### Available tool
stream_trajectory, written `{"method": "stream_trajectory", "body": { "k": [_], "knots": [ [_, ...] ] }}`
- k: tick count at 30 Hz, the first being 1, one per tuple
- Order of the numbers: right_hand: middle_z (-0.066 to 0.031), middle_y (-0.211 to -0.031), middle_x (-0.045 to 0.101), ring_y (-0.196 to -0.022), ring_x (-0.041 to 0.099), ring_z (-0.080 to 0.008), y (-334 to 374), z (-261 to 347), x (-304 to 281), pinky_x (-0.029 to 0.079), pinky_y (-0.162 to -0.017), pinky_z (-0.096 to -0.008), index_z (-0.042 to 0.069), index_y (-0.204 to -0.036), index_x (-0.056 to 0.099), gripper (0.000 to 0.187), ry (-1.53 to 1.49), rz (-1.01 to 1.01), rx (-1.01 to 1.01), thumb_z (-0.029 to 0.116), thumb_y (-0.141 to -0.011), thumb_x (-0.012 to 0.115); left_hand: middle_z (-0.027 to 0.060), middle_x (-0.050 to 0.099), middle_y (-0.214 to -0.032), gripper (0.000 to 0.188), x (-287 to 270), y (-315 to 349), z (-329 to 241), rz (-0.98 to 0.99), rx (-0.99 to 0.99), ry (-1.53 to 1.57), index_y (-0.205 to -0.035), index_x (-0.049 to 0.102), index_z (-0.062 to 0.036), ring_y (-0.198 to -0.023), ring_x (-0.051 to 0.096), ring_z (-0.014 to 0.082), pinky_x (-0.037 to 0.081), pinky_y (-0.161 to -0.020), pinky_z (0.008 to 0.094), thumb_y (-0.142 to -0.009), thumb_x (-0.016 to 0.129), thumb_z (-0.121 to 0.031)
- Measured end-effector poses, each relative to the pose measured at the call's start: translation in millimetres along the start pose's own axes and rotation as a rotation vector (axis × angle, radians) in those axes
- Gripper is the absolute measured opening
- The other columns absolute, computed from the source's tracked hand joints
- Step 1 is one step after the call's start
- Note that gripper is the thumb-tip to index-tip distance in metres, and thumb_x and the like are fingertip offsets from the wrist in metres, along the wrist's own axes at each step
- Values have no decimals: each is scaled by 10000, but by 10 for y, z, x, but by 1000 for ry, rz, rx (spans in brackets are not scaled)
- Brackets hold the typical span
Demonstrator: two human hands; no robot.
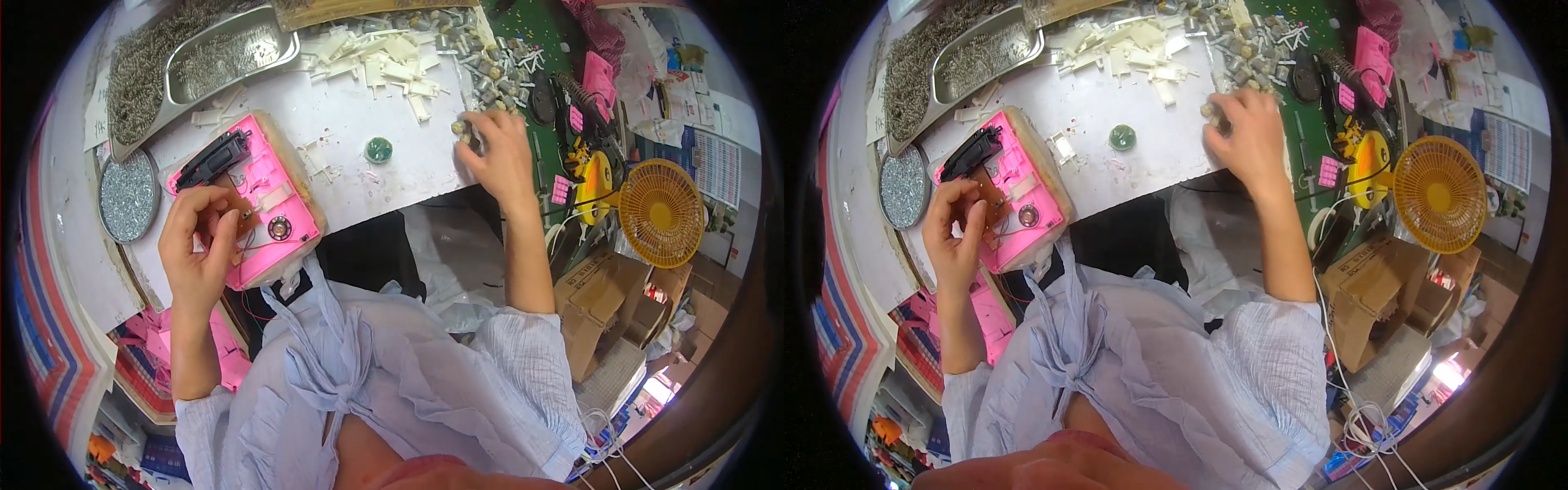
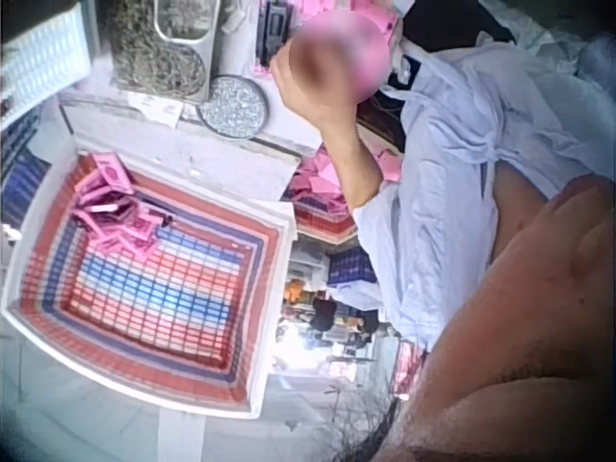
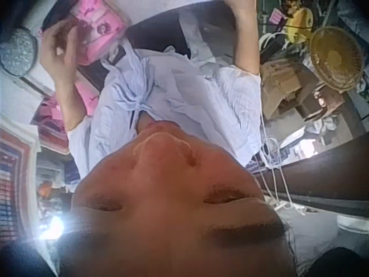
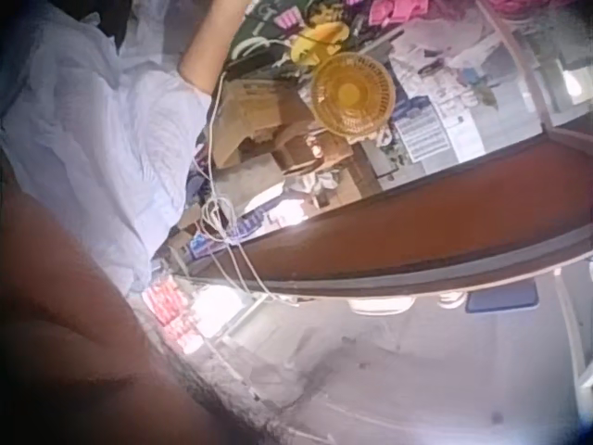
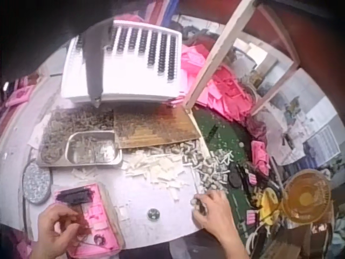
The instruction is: Assembling the internal components of a pink electronic toy, including soldering wires and securing the housing with an electric screwdriver.
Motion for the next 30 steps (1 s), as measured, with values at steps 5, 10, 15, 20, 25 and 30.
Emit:
{"method": "stream_trajectory", "body": {
  "k": [5, 10, 15, 20, 25, 30],
  "knots": [
    [-88, -1083, 670, -1064, 570, -340, -372, 302, 95, 469, -893, -459, 114, -1019, 727, 251, -15, -199, -118, 201, -786, 762, 82, 625, -862, 149, 111, -334, -611, 51, 253, -17, -1008, 665, 26, -705, 569, 120, 431, -589, 238, -864, 700, 46],
    [-104, -907, 681, -847, 641, -321, -478, 1337, -35, 522, -741, -427, 83, -1051, 677, 250, -565, 4, -362, 175, -837, 768, 65, 644, -770, 270, 751, -814, -640, 431, -17, -81, -995, 704, 7, -631, 567, 148, 457, -611, 282, -943, 716, -258],
    [-116, -868, 711, -775, 710, -247, -324, 1387, -133, 560, -683, -342, 69, -1096, 642, 319, -838, 385, -292, 139, -838, 818, 72, 539, -622, 381, 1020, -743, -592, 792, -171, 125, -908, 695, 44, -606, 474, 113, 403, -559, 345, -1034, 618, -307],
    [-89, -843, 710, -757, 711, -184, -185, 1214, -134, 563, -688, -316, 63, -1179, 616, 362, -1018, 456, -246, 52, -855, 776, 66, 557, -628, 432, 1262, -642, -685, 959, -126, 22, -895, 712, 36, -599, 502, 116, 423, -559, 339, -1050, 594, -349],
    [-1, -829, 613, -755, 591, -87, -17, 781, -17, 473, -704, -230, 29, -1249, 633, 408, -1345, 427, 92, 8, -862, 761, 97, 624, -671, 470, 1534, -1073, -740, 949, -144, 94, -904, 715, 30, -627, 587, 122, 476, -591, 327, -1038, 595, -404],
    [38, -907, 482, -808, 473, -47, 78, 573, 128, 404, -713, -190, -3, -1381, 605, 522, -1676, 362, 264, 7, -883, 761, 113, 712, -820, 249, 1507, -2497, -639, 202, 429, -382, -986, 735, -53, -746, 688, 274, 548, -701, 398, -903, 722, -288]
  ]
}}
Point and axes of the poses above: each hand's wrist, its own y-axis away from the middle knuckle, its own x-axis out of the palm, z = x × y, the point moved 8 cm from there along -y, towards the middle knuckle
